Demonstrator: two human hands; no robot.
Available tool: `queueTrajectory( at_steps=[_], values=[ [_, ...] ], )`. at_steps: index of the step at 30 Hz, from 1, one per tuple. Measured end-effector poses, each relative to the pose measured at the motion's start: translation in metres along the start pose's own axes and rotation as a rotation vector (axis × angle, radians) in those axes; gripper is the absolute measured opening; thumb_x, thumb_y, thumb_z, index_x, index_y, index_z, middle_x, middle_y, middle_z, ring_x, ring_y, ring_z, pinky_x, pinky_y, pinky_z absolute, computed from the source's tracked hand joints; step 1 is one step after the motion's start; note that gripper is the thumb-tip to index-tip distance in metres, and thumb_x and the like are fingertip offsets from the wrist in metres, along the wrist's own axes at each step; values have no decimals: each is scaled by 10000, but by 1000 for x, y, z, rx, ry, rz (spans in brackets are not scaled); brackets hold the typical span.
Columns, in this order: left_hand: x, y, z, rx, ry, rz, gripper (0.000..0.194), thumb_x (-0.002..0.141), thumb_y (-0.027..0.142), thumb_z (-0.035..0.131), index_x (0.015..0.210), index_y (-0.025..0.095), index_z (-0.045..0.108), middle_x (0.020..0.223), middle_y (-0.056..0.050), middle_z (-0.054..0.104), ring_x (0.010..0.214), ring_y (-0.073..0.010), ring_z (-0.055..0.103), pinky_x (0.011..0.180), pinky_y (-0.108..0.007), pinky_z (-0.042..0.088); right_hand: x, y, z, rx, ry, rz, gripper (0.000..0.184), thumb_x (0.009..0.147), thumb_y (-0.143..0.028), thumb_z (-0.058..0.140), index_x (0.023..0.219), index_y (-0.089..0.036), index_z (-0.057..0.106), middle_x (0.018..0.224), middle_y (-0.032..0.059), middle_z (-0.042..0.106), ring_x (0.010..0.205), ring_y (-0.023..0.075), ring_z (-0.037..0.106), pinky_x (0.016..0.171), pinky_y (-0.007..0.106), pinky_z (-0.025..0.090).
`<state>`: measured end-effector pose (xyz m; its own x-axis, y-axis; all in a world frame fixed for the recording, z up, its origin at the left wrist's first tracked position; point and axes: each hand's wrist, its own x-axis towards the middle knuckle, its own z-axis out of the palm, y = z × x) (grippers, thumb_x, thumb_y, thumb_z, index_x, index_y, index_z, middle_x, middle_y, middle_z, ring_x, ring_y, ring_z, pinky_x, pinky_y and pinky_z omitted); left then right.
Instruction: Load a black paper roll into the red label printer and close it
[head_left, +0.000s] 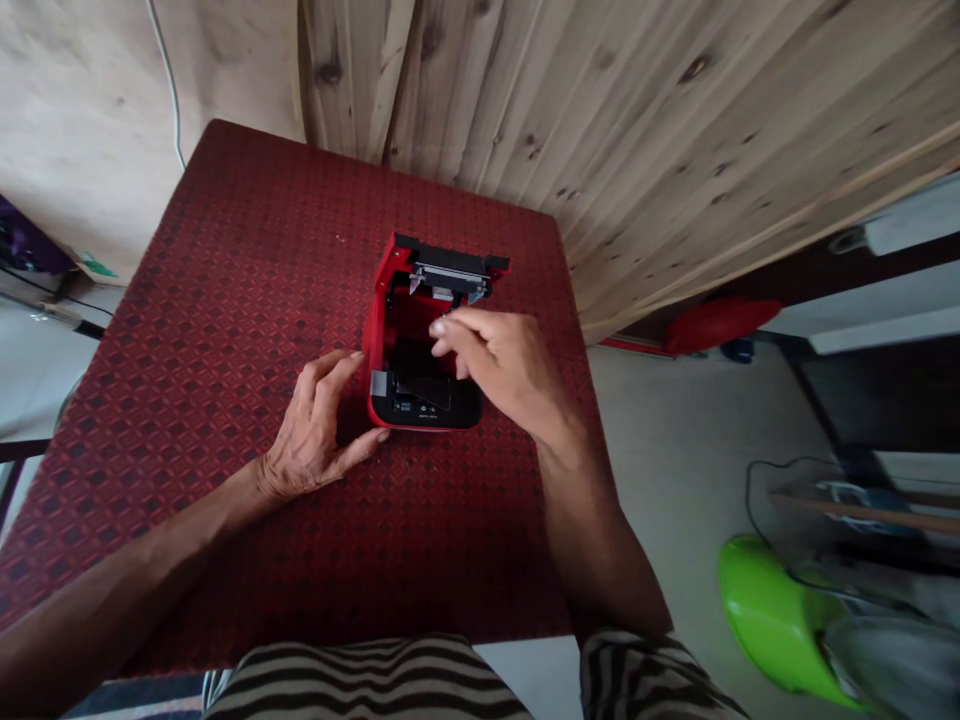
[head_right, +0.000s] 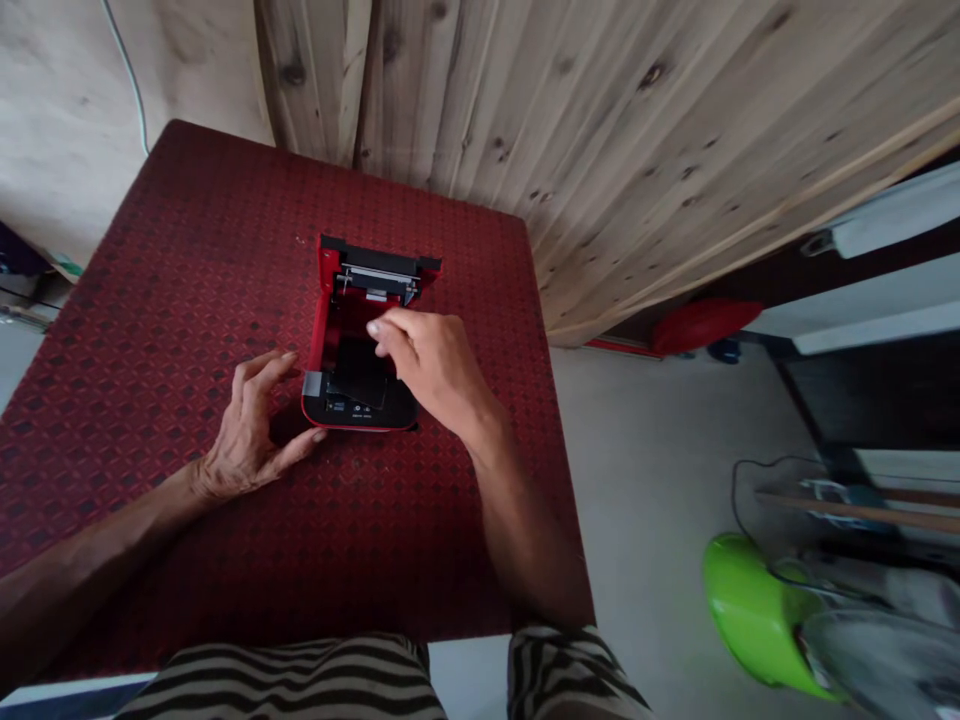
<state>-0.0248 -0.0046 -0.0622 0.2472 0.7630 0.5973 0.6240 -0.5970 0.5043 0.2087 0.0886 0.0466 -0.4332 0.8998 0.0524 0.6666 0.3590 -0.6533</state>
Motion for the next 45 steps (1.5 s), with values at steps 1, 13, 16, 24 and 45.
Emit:
queueTrajectory(
  at_steps=[1, 13, 16, 24, 45],
  values=[
    [0, 0, 0, -2, -1, -3, 912, 980, 448, 729, 1690, 158, 235, 1466, -217, 533, 1378, -340, 543, 1131, -535, 577, 4, -2, 3, -84, -24, 3, 278, 1064, -315, 573, 1035, -204, 827, 909, 56, 830, 785, 187, 752, 792, 335, 549],
    [3, 2, -2, -1, -18, -16, 819, 993, 460, 705, 1655, 185, 309, 1443, -200, 539, 1343, -340, 561, 1112, -544, 579, 42, -36, 9, -722, -497, -7, 241, 979, -183, 660, 1153, -129, 816, 1115, 188, 816, 1037, 320, 769, 797, 378, 534],
    [3, 2, -2, -9, -22, -21, 817, 989, 455, 712, 1650, 178, 318, 1446, -200, 538, 1349, -337, 558, 1119, -533, 575, 42, -31, 6, -684, -485, -63, 220, 952, -186, 676, 1110, -170, 829, 1047, 134, 824, 1000, 285, 752, 760, 349, 486],
    [6, 3, -4, -8, -40, -26, 797, 997, 479, 691, 1642, 190, 323, 1437, -198, 535, 1349, -339, 560, 1101, -547, 594, 22, -8, -19, -303, -221, -199, 84, 852, -208, 769, 907, -181, 827, 706, -2, 677, 673, 150, 581, 672, 309, 398],
    [8, -2, -6, 35, -73, -22, 786, 996, 492, 681, 1653, 231, 337, 1417, -178, 551, 1323, -373, 564, 1068, -588, 627, -9, 159, -4, 241, 302, 175, 346, 833, -427, 721, 1073, -180, 751, 1105, 84, 809, 1019, 219, 733, 976, 410, 553]
  ],
)
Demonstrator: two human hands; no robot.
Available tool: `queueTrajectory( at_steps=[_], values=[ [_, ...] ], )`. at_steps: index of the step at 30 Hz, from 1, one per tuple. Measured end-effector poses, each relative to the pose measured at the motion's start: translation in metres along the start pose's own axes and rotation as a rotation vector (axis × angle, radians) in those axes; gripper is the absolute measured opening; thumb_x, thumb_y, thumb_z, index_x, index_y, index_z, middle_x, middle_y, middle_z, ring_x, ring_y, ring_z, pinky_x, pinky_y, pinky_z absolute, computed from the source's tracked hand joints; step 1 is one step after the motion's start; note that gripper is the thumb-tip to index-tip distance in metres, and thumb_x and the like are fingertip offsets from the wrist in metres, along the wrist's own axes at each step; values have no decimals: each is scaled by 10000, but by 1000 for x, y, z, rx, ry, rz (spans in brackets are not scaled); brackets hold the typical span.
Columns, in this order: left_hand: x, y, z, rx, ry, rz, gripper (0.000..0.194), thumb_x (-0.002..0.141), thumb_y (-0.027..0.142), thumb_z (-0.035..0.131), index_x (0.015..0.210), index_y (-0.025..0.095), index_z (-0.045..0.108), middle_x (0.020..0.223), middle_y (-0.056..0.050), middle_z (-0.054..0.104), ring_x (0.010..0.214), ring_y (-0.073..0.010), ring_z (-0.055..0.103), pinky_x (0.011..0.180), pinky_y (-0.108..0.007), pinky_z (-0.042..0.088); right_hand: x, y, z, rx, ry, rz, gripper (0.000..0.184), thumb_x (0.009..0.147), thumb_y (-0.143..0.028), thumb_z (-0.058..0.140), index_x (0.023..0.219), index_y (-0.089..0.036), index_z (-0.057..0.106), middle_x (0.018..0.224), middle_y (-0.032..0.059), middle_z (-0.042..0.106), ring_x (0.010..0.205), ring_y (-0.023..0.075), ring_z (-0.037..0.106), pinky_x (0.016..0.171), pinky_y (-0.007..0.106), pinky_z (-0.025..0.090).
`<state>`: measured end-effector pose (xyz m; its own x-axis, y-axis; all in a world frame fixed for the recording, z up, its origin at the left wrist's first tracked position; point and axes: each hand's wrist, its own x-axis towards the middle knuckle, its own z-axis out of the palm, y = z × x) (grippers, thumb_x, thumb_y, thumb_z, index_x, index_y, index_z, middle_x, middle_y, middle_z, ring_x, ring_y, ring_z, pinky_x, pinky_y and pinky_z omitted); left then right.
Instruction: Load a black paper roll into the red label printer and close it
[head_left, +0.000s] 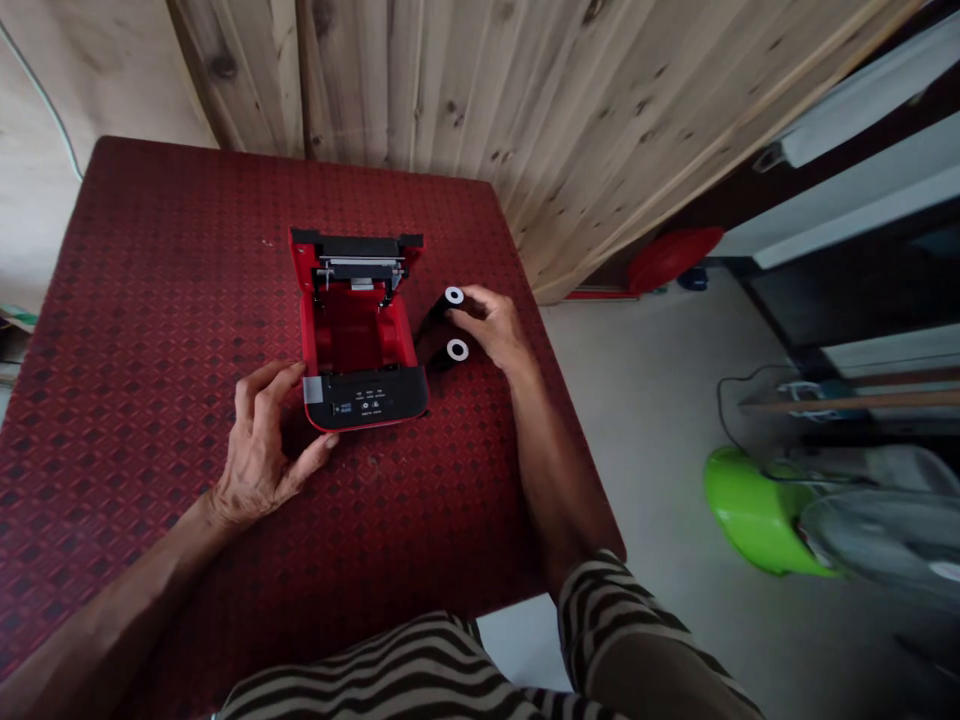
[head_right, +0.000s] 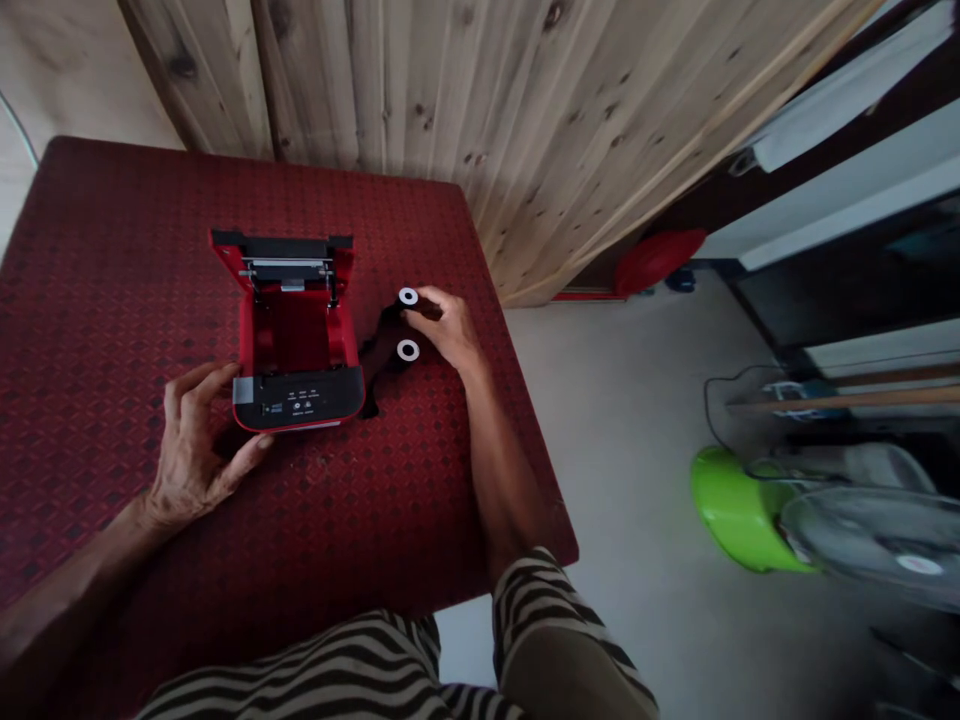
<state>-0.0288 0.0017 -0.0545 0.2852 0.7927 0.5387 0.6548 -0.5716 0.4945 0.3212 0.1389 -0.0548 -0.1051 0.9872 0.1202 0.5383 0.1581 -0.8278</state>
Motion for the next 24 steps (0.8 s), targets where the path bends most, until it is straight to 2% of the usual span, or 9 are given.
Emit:
queueTrajectory(
  at_steps=[5, 7, 9, 10, 12, 14, 19, 21, 24],
  values=[
    [0, -1, -1, 0, -2, 1, 798, 983, 503, 699, 1646, 231, 348, 1410, -206, 562, 1310, -382, 566, 1046, -627, 624, -7, -1, -9, -2, -2, 27, 498, 829, -382, 737, 1281, -176, 709, 1229, 118, 792, 1058, 227, 745, 1001, 443, 565],
    [0, -1, -1, -12, 1, -8, 803, 974, 502, 711, 1644, 240, 353, 1414, -203, 558, 1312, -380, 566, 1046, -631, 619, -23, -4, -19, 2, 62, 60, 538, 830, -378, 748, 1331, -192, 687, 1236, 122, 789, 1044, 232, 749, 1009, 470, 569],
    [0, -1, -1, -23, 1, -16, 815, 967, 508, 718, 1647, 250, 351, 1418, -193, 551, 1319, -379, 562, 1056, -631, 611, -46, -11, -27, 51, 94, 79, 487, 865, -394, 733, 1316, -215, 691, 1263, 124, 782, 1100, 244, 744, 1035, 489, 562],
    [0, -1, -1, -24, -1, -19, 820, 966, 508, 719, 1651, 255, 346, 1421, -189, 549, 1322, -380, 559, 1056, -628, 610, -58, -15, -29, 91, 74, 85, 478, 880, -402, 730, 1324, -231, 685, 1311, 125, 768, 1168, 251, 730, 1053, 492, 557],
    [1, -1, -1, -17, -13, -14, 825, 970, 493, 714, 1662, 273, 322, 1425, -180, 552, 1326, -378, 549, 1064, -624, 605, -79, -22, -26, 155, -20, 107, 589, 858, -400, 774, 1414, -272, 629, 1471, 124, 693, 1324, 268, 669, 1077, 490, 550],
    [2, -1, -2, 4, -19, 5, 833, 974, 478, 708, 1673, 292, 295, 1427, -171, 557, 1324, -372, 542, 1067, -616, 602, -89, -25, -14, 149, -62, 123, 685, 817, -392, 819, 1457, -290, 596, 1546, 121, 637, 1365, 276, 641, 1072, 482, 552],
    [3, -2, -1, 25, 7, 27, 847, 966, 504, 710, 1675, 297, 294, 1417, -155, 565, 1308, -358, 554, 1071, -590, 602, -80, -17, 19, 69, 67, 122, 414, 820, -433, 779, 1174, -227, 726, 1222, 94, 771, 1114, 257, 725, 965, 454, 581],
    [2, -2, -1, 15, 4, 15, 842, 968, 522, 704, 1673, 312, 294, 1427, -143, 556, 1318, -351, 551, 1072, -591, 604, -79, -19, 17, 125, 77, 131, 386, 822, -439, 772, 1147, -237, 724, 1179, 73, 779, 1084, 247, 732, 961, 451, 587],
    [1, -2, 0, -2, 4, 1, 833, 968, 532, 706, 1664, 288, 317, 1425, -153, 549, 1323, -350, 550, 1074, -597, 605, -88, -42, -5, 228, 82, 98, 381, 853, -438, 788, 1189, -275, 712, 1206, 47, 776, 1139, 239, 733, 1035, 450, 574]
  ],
)
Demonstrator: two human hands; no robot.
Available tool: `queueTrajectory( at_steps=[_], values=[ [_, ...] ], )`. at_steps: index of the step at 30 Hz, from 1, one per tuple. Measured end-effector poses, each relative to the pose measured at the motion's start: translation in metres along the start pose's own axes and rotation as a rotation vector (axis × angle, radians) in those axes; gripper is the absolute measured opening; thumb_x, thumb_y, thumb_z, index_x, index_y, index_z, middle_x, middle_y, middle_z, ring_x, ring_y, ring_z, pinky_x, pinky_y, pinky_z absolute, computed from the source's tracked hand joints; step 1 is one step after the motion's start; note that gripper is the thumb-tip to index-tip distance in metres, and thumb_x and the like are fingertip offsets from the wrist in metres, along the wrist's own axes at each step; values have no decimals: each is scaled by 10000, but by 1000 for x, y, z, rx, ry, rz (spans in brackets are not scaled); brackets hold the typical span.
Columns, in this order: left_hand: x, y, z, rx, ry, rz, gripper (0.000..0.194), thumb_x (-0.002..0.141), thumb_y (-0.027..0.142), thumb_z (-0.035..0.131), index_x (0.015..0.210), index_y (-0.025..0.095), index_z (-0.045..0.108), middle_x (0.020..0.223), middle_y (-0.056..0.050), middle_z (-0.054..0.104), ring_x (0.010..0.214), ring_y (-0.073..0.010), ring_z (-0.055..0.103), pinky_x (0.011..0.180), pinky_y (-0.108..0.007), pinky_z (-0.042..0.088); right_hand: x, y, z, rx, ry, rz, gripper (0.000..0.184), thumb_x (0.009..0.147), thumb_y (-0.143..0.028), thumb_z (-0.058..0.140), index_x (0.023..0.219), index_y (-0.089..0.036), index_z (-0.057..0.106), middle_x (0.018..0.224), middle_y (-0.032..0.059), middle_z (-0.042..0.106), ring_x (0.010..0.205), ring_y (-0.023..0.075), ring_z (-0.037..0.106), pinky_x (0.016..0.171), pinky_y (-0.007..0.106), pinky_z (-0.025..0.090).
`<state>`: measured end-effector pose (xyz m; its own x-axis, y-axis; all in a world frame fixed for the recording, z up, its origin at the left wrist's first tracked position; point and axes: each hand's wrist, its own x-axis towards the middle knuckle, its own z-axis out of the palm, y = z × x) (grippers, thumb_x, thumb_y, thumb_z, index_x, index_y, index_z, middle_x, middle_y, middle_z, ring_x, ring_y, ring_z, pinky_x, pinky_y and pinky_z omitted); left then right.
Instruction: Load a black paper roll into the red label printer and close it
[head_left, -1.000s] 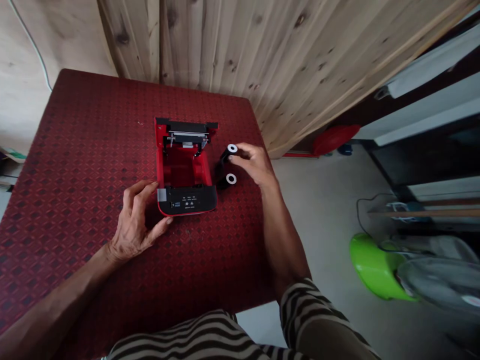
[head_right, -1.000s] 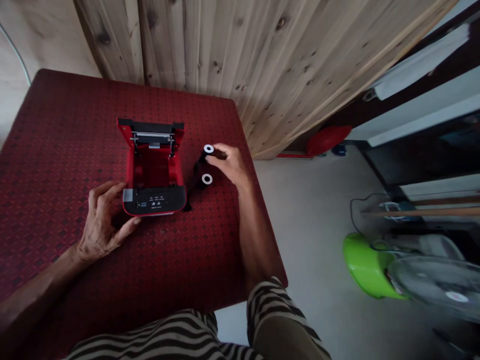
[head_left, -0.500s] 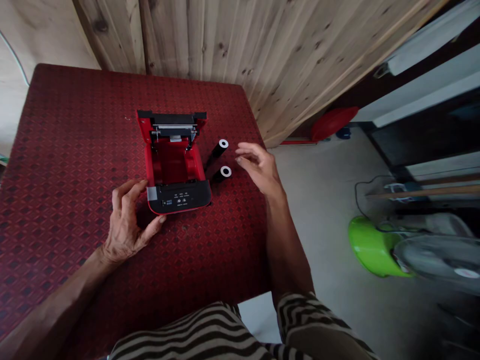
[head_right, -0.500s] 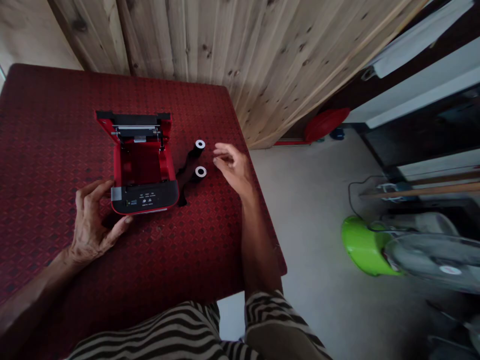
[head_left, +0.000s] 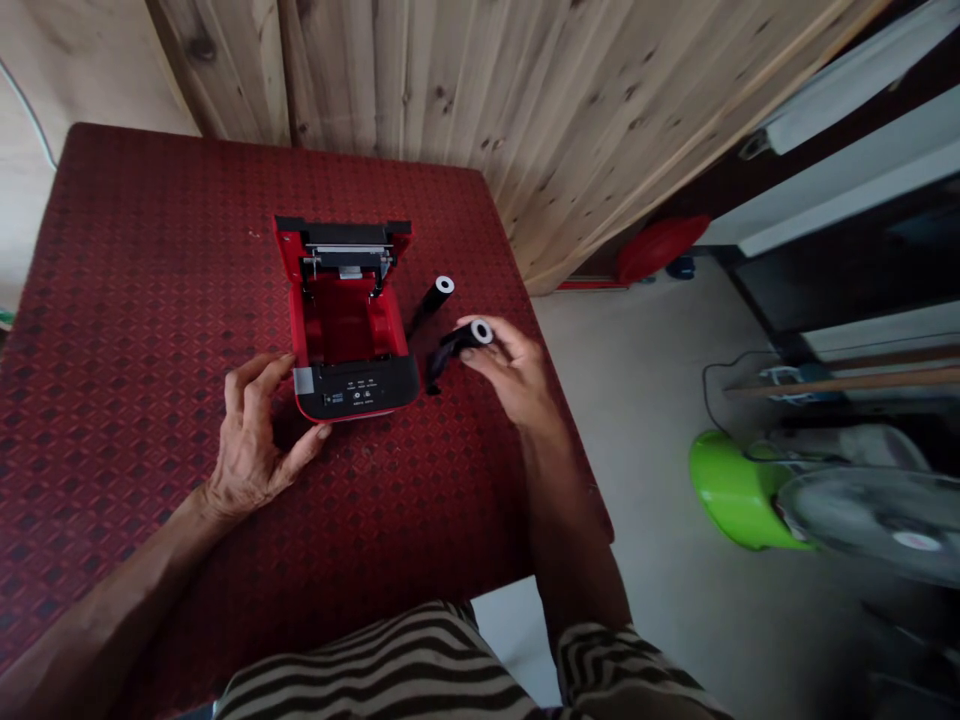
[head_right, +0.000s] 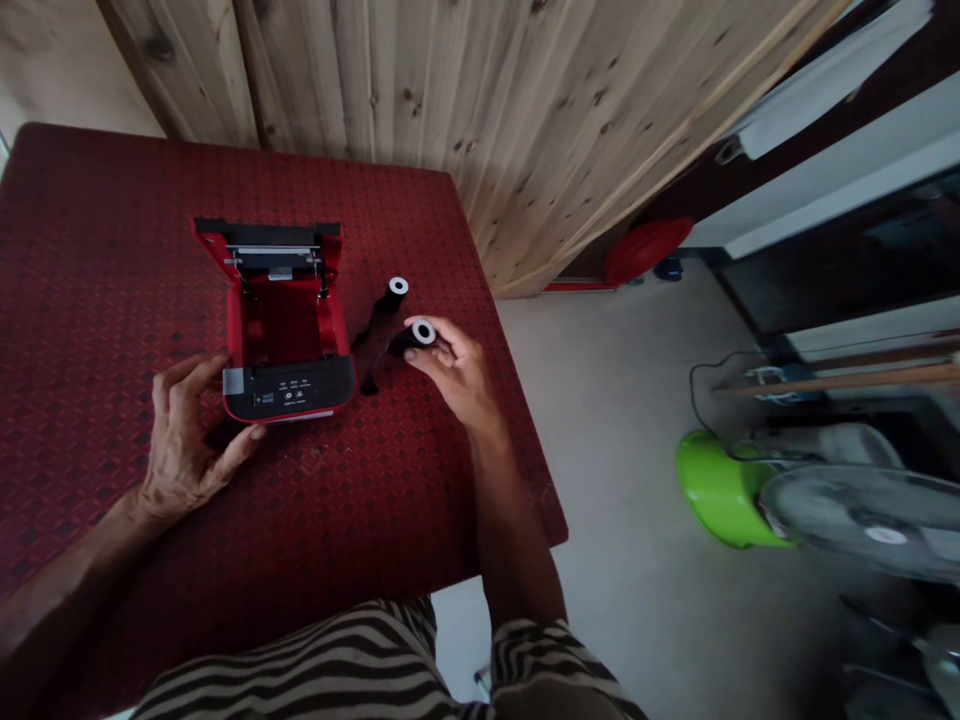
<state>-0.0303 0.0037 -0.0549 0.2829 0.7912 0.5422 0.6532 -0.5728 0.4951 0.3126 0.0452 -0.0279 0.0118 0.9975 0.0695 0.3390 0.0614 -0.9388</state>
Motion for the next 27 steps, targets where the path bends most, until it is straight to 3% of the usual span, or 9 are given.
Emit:
queueTrajectory(
  at_steps=[5, 7, 9, 14, 17, 21, 27],
  values=[
    [-1, -1, 1, -10, -11, 10, 820, 975, 499, 710, 1651, 224, 336, 1421, -197, 553, 1311, -368, 551, 1078, -606, 598, -21, -82, -33, -69, -121, -118, 455, 930, -588, 729, 1311, -341, 700, 1266, 59, 758, 1173, 291, 738, 995, 444, 601],
    [-1, -1, 2, -14, -4, 13, 814, 975, 499, 710, 1645, 214, 345, 1414, -208, 554, 1309, -373, 552, 1070, -607, 600, -19, -107, -34, -126, -204, -160, 525, 926, -649, 708, 1346, -335, 693, 1238, 71, 759, 1167, 313, 737, 981, 451, 603],
    [-2, 0, 3, -27, 6, 10, 800, 981, 500, 701, 1641, 218, 349, 1411, -206, 555, 1317, -370, 555, 1072, -598, 597, -9, -120, -26, -186, -290, -204, 515, 931, -607, 720, 1357, -320, 679, 1231, 73, 760, 1163, 313, 731, 997, 459, 592],
    [-3, 4, 4, -35, 3, -1, 769, 1002, 514, 667, 1627, 211, 337, 1412, -183, 545, 1322, -336, 579, 1072, -544, 600, 27, -122, 20, -436, -444, -374, 276, 954, -317, 702, 1222, -250, 700, 1217, 62, 770, 1119, 268, 717, 1036, 440, 556],
    [-2, 5, 3, -44, -10, -13, 749, 1017, 521, 641, 1623, 200, 339, 1423, -183, 539, 1334, -327, 575, 1090, -533, 591, 39, -124, 49, -615, -490, -440, 293, 952, -184, 671, 1242, -215, 697, 1272, 74, 759, 1159, 260, 701, 1073, 432, 529],
    [-3, 5, 3, -59, -13, -9, 763, 1011, 508, 656, 1626, 187, 337, 1432, -189, 535, 1334, -326, 572, 1096, -533, 588, 45, -133, 73, -896, -577, -389, 273, 962, -97, 632, 1211, -167, 718, 1251, 125, 758, 1210, 295, 678, 1081, 444, 510],
    [-3, 5, 4, -56, -9, -1, 767, 1014, 505, 657, 1630, 185, 333, 1426, -188, 537, 1328, -318, 569, 1097, -511, 588, 45, -142, 97, -1170, -595, -323, 305, 991, -42, 546, 1226, -121, 723, 1143, 167, 780, 1037, 298, 736, 886, 403, 535]
  ],
)
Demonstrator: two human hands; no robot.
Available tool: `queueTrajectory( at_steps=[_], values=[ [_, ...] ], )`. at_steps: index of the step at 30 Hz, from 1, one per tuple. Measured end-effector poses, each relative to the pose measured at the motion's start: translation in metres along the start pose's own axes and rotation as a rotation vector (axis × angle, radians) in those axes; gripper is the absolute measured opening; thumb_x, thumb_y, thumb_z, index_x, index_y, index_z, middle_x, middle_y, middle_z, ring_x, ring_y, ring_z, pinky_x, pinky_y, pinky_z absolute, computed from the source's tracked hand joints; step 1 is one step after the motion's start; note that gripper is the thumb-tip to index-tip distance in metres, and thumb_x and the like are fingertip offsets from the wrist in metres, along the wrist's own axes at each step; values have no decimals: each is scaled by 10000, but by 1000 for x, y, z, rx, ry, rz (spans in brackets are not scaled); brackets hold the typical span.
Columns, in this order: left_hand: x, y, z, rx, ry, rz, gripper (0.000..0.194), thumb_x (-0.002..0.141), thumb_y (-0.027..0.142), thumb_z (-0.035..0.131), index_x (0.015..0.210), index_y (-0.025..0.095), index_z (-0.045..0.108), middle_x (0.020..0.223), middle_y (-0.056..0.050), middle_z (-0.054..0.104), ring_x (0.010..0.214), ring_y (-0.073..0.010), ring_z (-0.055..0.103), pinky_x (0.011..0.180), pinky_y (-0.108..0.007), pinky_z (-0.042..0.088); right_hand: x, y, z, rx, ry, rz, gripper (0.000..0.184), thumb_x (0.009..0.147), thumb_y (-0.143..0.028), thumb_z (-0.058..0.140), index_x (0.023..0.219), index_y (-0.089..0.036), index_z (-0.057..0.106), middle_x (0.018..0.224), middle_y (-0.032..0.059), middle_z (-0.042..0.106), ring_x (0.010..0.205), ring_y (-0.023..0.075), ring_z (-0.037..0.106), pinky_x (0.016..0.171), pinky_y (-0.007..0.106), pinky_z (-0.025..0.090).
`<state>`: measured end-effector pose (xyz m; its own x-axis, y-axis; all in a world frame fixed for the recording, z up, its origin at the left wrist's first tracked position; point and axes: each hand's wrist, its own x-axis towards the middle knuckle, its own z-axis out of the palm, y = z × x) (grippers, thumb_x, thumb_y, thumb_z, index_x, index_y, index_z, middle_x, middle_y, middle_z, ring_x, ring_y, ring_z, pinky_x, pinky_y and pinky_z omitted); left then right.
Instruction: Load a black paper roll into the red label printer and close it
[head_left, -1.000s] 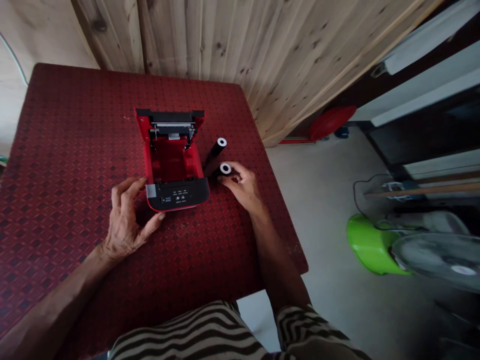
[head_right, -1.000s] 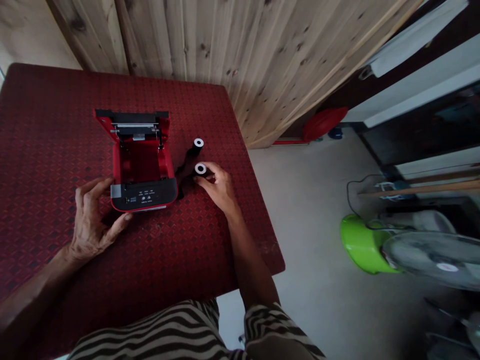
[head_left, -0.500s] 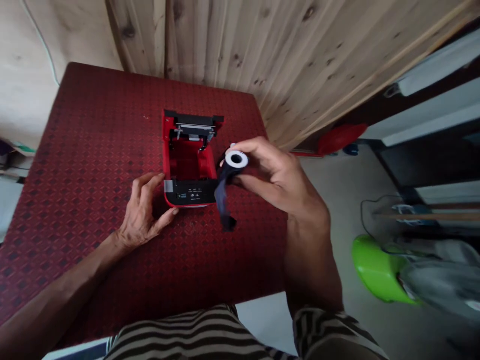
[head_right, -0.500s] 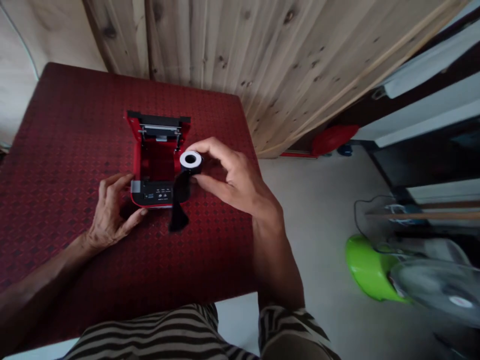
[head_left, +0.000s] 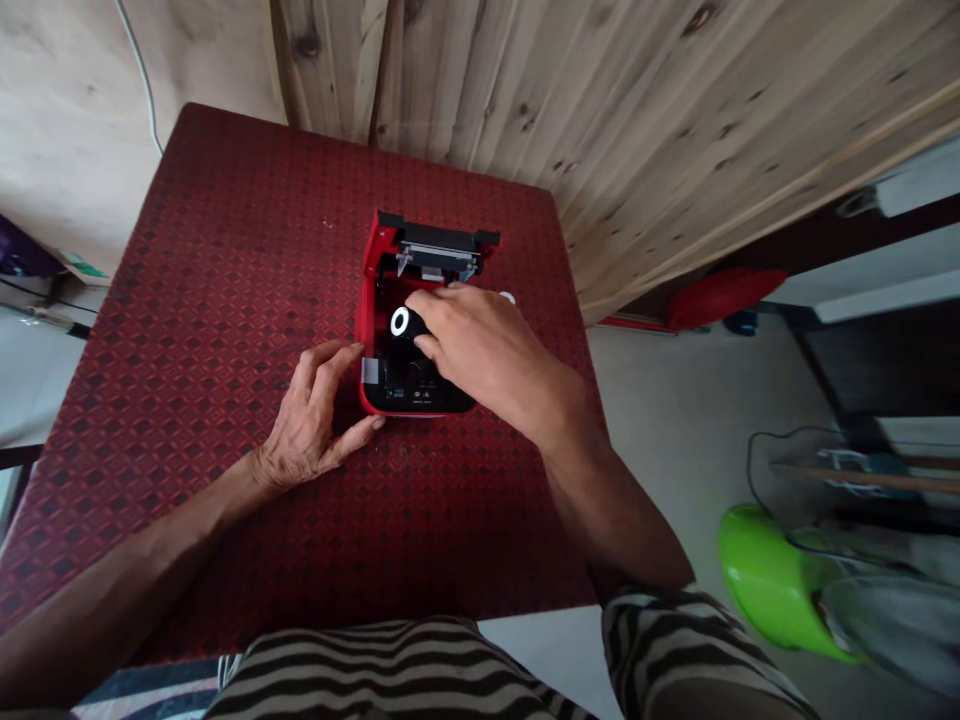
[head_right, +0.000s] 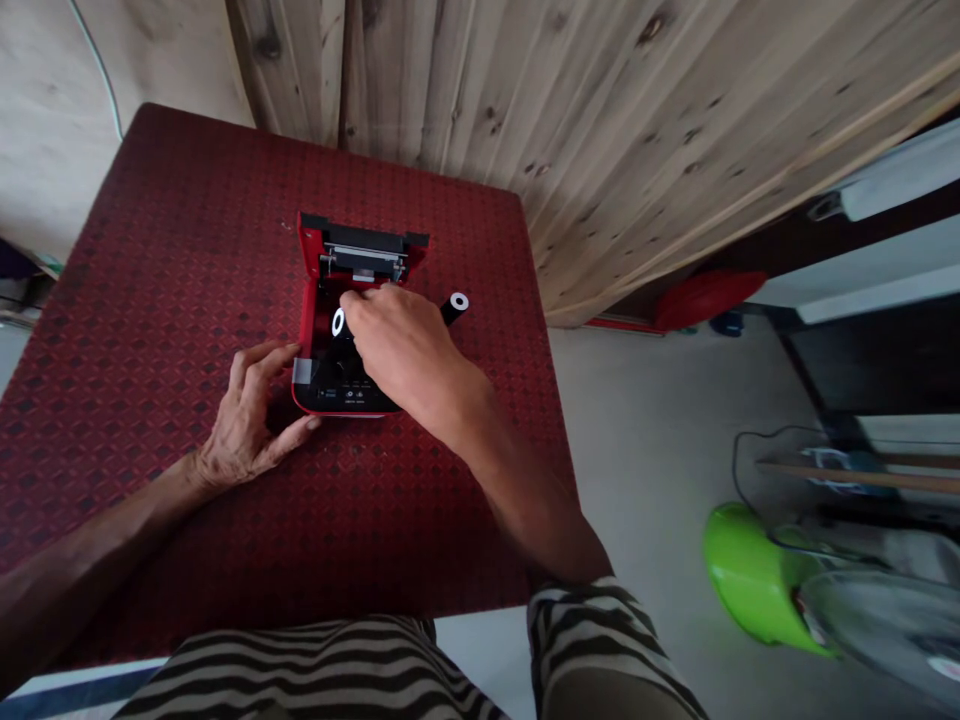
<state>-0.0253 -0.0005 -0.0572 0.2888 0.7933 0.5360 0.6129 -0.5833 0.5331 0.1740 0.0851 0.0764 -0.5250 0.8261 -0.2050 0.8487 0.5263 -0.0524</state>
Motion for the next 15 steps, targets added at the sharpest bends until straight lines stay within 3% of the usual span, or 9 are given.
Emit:
queueTrajectory(
  at_steps=[3, 7, 15],
  values=[
    [0, 0, 0, -7, 14, 8, 798, 1008, 497, 670, 1645, 175, 313, 1424, -189, 537, 1327, -316, 567, 1103, -503, 582, 8, -9, 1, -51, -54, 9, 381, 997, -12, 490, 1302, -90, 705, 1166, 205, 776, 1032, 305, 747, 843, 392, 531],
    [0, -1, 0, -1, 17, 40, 792, 1015, 463, 670, 1666, 196, 305, 1427, -185, 523, 1322, -310, 565, 1100, -488, 579, 18, -11, 2, -58, -125, -13, 378, 1011, -3, 449, 1251, -63, 736, 1166, 234, 772, 1060, 308, 753, 848, 384, 529],
    [0, 1, 0, 9, 14, 52, 783, 1018, 439, 665, 1678, 212, 310, 1434, -186, 530, 1322, -312, 575, 1097, -479, 580, 30, 2, 18, -28, -100, -60, 347, 1003, -6, 484, 1225, -66, 744, 1162, 221, 780, 1067, 305, 760, 874, 398, 544]
  ],
)
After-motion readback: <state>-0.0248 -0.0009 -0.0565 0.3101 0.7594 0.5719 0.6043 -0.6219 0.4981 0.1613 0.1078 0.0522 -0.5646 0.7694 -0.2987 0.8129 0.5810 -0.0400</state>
